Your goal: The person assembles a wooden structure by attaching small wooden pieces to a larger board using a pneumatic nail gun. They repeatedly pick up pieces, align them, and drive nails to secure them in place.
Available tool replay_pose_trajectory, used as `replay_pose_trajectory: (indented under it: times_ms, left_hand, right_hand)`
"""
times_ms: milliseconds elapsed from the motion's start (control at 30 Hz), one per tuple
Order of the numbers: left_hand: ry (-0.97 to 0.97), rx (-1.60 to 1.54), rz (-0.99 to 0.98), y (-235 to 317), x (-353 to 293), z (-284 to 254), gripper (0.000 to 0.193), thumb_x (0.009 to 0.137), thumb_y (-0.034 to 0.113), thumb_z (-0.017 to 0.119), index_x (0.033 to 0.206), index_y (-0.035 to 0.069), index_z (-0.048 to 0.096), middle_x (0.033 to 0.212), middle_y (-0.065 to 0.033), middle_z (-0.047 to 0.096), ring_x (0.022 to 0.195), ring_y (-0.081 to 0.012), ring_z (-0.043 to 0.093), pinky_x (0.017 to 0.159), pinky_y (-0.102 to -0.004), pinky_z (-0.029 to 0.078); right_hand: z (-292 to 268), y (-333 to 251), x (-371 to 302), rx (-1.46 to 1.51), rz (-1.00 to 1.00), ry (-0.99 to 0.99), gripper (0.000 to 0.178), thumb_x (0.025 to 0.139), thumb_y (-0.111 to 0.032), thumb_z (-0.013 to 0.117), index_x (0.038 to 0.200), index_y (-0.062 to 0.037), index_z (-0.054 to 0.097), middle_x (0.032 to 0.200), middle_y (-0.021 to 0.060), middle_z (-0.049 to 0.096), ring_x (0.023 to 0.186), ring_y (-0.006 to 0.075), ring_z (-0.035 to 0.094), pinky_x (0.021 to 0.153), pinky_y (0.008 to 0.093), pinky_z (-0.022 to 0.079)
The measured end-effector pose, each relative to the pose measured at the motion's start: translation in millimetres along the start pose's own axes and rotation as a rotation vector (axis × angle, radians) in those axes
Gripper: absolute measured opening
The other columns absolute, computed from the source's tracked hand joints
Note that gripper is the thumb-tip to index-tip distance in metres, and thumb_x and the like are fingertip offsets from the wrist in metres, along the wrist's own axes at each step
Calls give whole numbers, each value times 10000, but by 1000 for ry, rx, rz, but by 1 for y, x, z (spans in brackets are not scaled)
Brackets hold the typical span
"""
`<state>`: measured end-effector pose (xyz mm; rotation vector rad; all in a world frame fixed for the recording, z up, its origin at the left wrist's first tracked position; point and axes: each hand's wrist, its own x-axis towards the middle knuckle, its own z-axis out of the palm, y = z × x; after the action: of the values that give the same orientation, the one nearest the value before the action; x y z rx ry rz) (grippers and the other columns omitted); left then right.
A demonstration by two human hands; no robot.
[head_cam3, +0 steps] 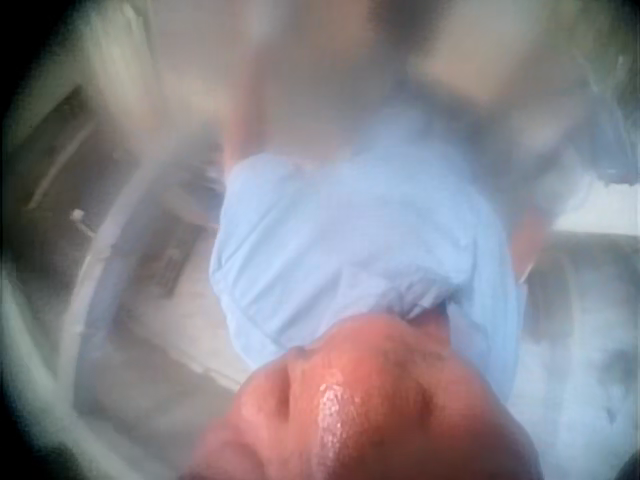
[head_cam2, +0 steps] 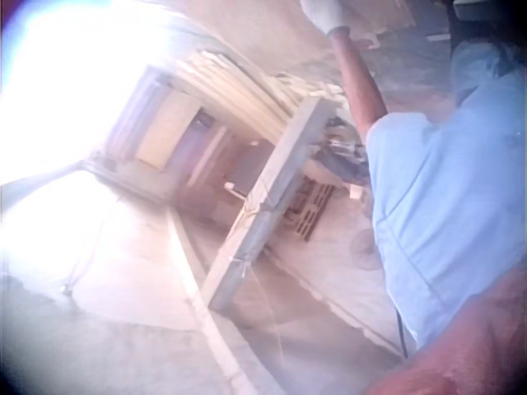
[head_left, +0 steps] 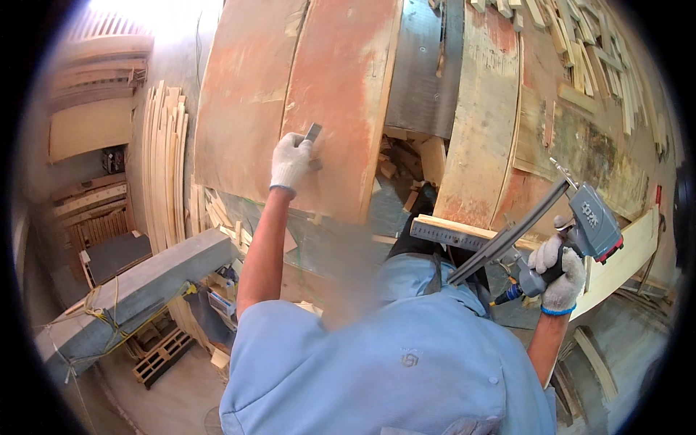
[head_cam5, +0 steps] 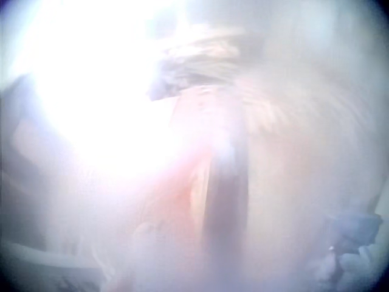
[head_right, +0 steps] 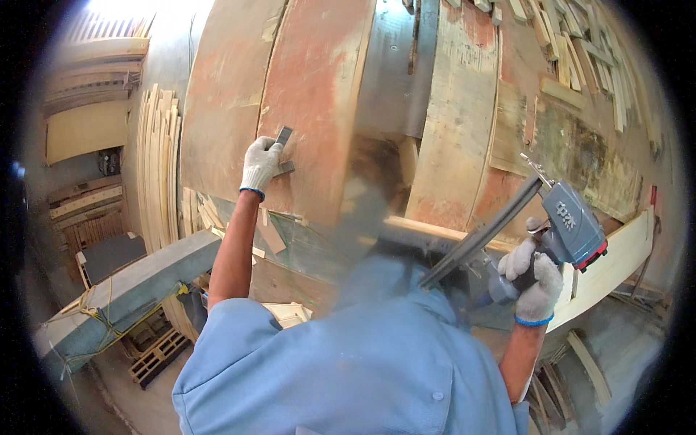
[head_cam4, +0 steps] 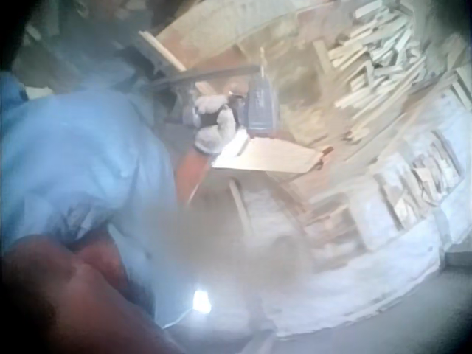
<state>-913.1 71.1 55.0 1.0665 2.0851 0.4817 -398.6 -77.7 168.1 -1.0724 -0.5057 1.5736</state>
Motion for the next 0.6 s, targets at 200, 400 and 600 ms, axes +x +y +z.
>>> replay_pose_trajectory:
  times_ms: [200, 400, 600]
  left_hand:
    - [-255, -704, -131, -13, 24, -3, 212, 1010, 212, 682, 1091, 18, 656, 936, -91, 671, 791, -206, 685, 700, -412, 603]
    - [-554, -1398, -26, -26, 35, 29, 176, 1053, 224, 649, 1128, 65, 649, 929, -59, 658, 759, -172, 616, 829, -409, 577]
    - [-384, -1305, -50, -2, 28, 52, 133, 1055, 193, 648, 1083, 63, 658, 923, -53, 657, 772, -185, 632, 855, -458, 598]
  right_hand:
    - [-16, 3, -9, 13, 12, 113, 577, 966, -295, 613, 1426, 25, 475, 694, 8, 459, 579, 164, 481, 616, 362, 422]
    - [-29, 7, -15, 41, -1, 207, 554, 951, -256, 592, 1420, 17, 485, 700, 16, 473, 593, 170, 486, 639, 376, 443]
    - [-33, 8, -19, 36, -20, 219, 565, 953, -262, 599, 1429, 20, 481, 708, 22, 481, 610, 175, 500, 653, 385, 458]
